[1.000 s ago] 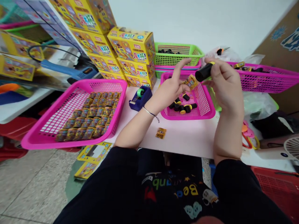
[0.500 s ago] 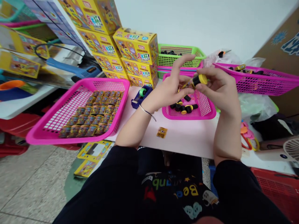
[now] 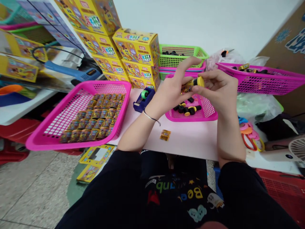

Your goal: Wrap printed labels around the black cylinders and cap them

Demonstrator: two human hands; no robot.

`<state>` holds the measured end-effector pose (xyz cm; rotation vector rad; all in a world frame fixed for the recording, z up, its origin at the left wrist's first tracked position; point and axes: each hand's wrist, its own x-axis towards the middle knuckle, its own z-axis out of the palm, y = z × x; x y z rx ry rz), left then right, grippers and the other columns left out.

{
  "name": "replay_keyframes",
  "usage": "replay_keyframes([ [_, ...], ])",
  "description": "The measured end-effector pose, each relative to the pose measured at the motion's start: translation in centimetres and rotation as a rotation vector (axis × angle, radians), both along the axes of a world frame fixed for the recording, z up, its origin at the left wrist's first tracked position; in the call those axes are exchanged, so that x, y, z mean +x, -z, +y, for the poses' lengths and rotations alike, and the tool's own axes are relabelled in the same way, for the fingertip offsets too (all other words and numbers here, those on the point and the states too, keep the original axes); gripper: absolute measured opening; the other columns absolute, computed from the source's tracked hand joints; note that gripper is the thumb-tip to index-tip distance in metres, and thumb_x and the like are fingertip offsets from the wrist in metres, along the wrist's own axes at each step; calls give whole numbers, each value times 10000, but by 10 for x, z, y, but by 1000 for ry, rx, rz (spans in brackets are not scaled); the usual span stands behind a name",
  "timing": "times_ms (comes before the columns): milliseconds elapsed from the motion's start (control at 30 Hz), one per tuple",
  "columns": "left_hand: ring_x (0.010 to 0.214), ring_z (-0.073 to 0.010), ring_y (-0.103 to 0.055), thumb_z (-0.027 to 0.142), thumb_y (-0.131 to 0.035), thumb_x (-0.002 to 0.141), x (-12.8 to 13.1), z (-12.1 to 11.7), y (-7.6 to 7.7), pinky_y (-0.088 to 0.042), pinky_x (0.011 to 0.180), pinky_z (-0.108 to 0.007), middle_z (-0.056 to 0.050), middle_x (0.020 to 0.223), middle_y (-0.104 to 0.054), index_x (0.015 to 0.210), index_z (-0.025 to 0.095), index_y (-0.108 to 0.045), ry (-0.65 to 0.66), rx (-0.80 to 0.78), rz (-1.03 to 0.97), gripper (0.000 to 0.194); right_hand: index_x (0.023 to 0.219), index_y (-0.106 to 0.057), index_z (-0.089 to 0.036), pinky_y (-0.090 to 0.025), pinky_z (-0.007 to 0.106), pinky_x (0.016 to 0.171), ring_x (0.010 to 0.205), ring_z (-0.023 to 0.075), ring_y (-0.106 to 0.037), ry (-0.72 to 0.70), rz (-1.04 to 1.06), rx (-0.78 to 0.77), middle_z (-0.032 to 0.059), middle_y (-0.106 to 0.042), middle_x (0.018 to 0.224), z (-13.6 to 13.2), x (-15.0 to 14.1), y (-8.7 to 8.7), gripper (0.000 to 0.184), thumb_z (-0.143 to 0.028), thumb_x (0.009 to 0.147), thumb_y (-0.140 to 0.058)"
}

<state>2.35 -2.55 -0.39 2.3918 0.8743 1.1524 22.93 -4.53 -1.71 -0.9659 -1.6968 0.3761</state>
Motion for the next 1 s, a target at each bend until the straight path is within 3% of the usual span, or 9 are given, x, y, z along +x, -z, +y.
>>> replay_keyframes([
  [100,1411,-250,-704,371,-644,1028,0,0,0,-621,1085,-314,-101,1693,-489,1649,283,-402,-23,22,12,672,1230,-748,-314,-657,553,1106,1218,287,-756,55,-49,43,23,-737,1159,1,-3,0,377,-495,909,-831],
  [233,1292,-260,-767,458,-723,992,1,8,4,-653,967,-308,-150,1685,-493,1709,288,-277,-79,12,-123,861,1345,-668,-377,-653,540,1127,1349,301,-697,67,-109,175,53,-688,1408,1,-6,0,402,-525,980,-748],
  [300,1171,-227,-807,442,-689,1006,1,10,6,-658,887,-306,-144,1648,-529,1713,318,-245,-99,-4,-181,844,1366,-649,-389,-613,562,1190,1400,309,-671,37,-201,298,57,-693,1440,2,-10,1,401,-497,992,-741],
  [400,978,-155,-820,399,-673,1005,2,10,7,-637,801,-273,-114,1548,-614,1715,353,-175,-68,-57,-279,868,1438,-603,-392,-520,601,1291,1442,337,-649,-20,-355,441,59,-704,1466,7,-16,6,564,-454,924,-828],
  [533,877,-118,-793,324,-757,954,4,15,10,-606,792,-245,-28,1209,-733,1679,326,-115,69,-193,-421,969,1476,-539,-368,-476,634,1310,1438,335,-649,45,-419,497,80,-696,1472,12,-18,13,555,-298,954,-715],
  [700,791,-109,-744,302,-745,959,11,31,27,-579,759,-240,73,879,-664,1572,274,-277,420,-416,-410,772,1497,-485,-347,-503,611,1278,1403,327,-660,172,-487,548,76,-725,1428,9,-19,22,534,-286,994,-655],
  [800,808,-108,-732,269,-694,977,13,34,32,-589,784,-260,47,926,-681,1558,244,-335,487,-462,-349,683,1564,-444,-336,-493,601,1277,1366,328,-667,166,-509,678,85,-723,1411,10,-22,25,596,-316,1015,-674],
  [933,1099,-133,-730,219,-729,930,12,29,31,-582,996,-302,-67,1289,-692,1555,212,-359,290,-242,-345,727,1513,-523,-319,-567,569,1207,1231,288,-722,208,-477,876,71,-746,1282,16,-25,26,555,-300,992,-715],
  [1000,1127,-139,-725,230,-740,927,11,27,29,-573,999,-301,-65,1287,-696,1579,217,-350,316,-208,-345,760,1480,-535,-334,-625,561,1138,1182,280,-747,218,-452,925,52,-763,1231,18,-25,26,530,-315,981,-712],
])
